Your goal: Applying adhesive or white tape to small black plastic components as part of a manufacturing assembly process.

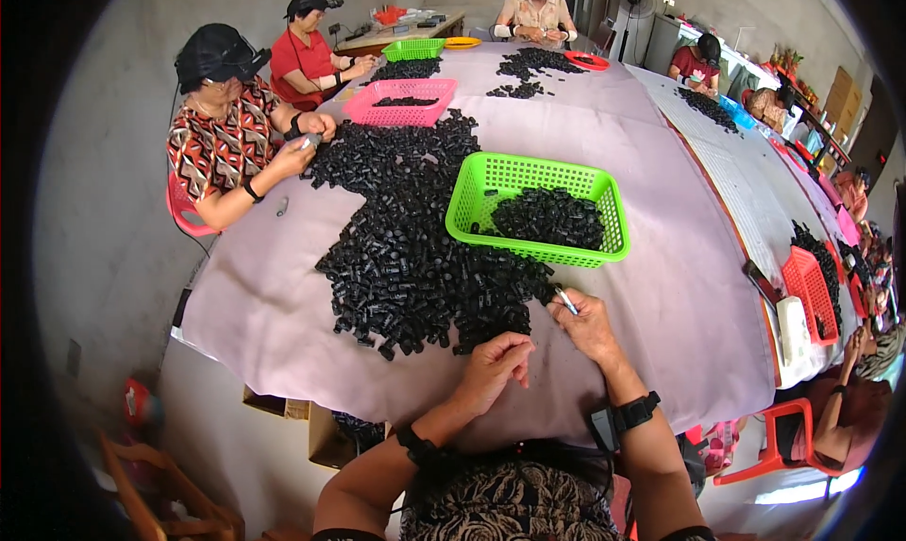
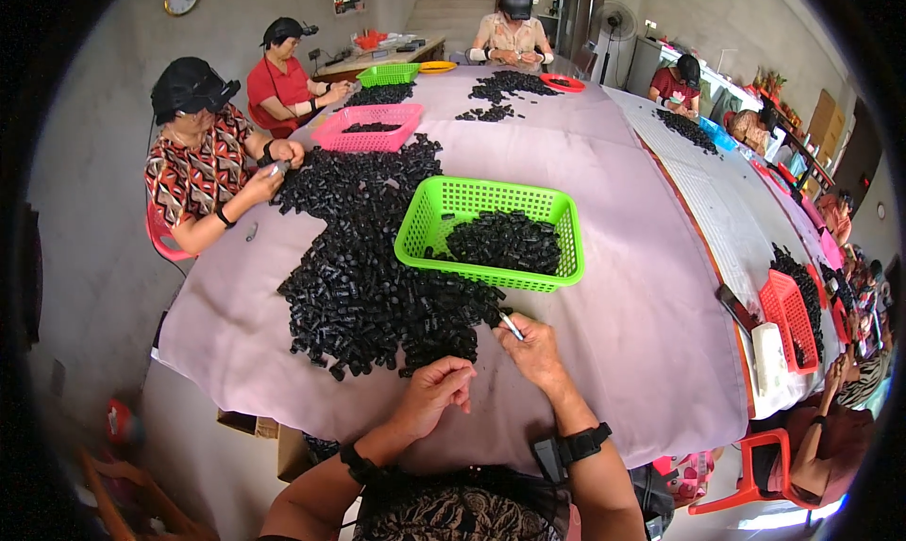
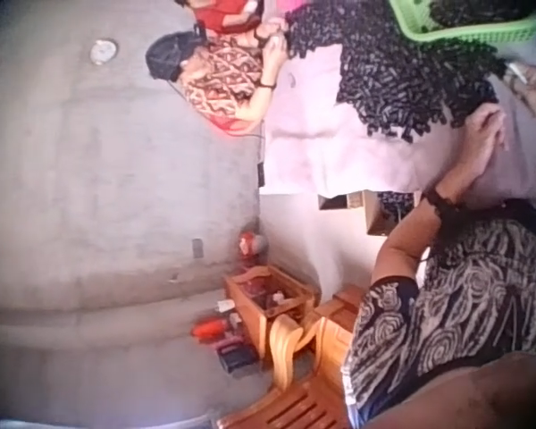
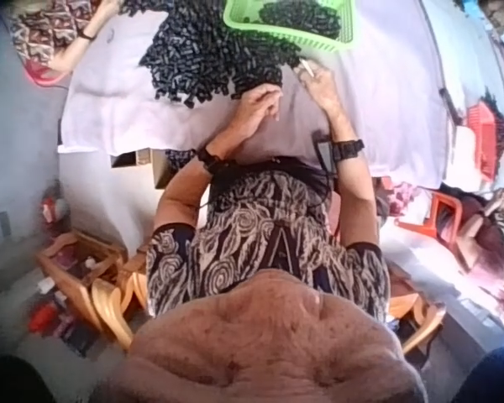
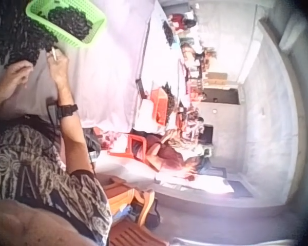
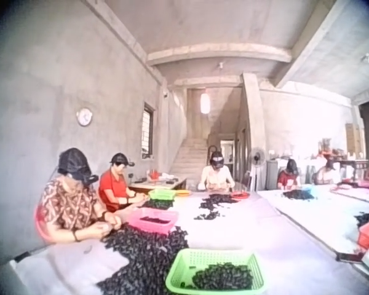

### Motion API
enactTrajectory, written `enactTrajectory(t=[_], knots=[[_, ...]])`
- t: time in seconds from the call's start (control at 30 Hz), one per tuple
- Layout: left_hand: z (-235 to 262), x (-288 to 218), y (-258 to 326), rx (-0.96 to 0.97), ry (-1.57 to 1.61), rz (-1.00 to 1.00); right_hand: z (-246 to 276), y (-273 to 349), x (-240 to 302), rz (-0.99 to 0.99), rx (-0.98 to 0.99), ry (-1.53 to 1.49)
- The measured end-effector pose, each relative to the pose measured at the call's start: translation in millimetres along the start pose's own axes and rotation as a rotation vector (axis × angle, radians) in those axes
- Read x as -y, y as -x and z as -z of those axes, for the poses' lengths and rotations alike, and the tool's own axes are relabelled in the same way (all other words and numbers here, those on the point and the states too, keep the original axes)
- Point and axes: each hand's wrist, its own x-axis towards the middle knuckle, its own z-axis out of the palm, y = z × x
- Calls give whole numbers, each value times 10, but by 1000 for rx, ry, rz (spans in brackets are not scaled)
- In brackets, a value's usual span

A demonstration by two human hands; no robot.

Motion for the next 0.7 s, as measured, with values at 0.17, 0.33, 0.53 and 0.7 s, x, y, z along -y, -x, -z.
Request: enactTrajectory(t=[0.17, 0.33, 0.53, 0.7], knots=[[-17, -1, -8, 4, -28, -21, 7, -5, -8, -5, 1, -27], [-5, 29, -17, 27, -44, -39, 20, -2, 1, -27, 5, 5], [-34, 14, 17, 46, -49, -35, 13, -1, -31, 2, -8, 22], [-26, -35, 63, 142, -203, -20, 29, 19, -1, -5, 7, 37]])
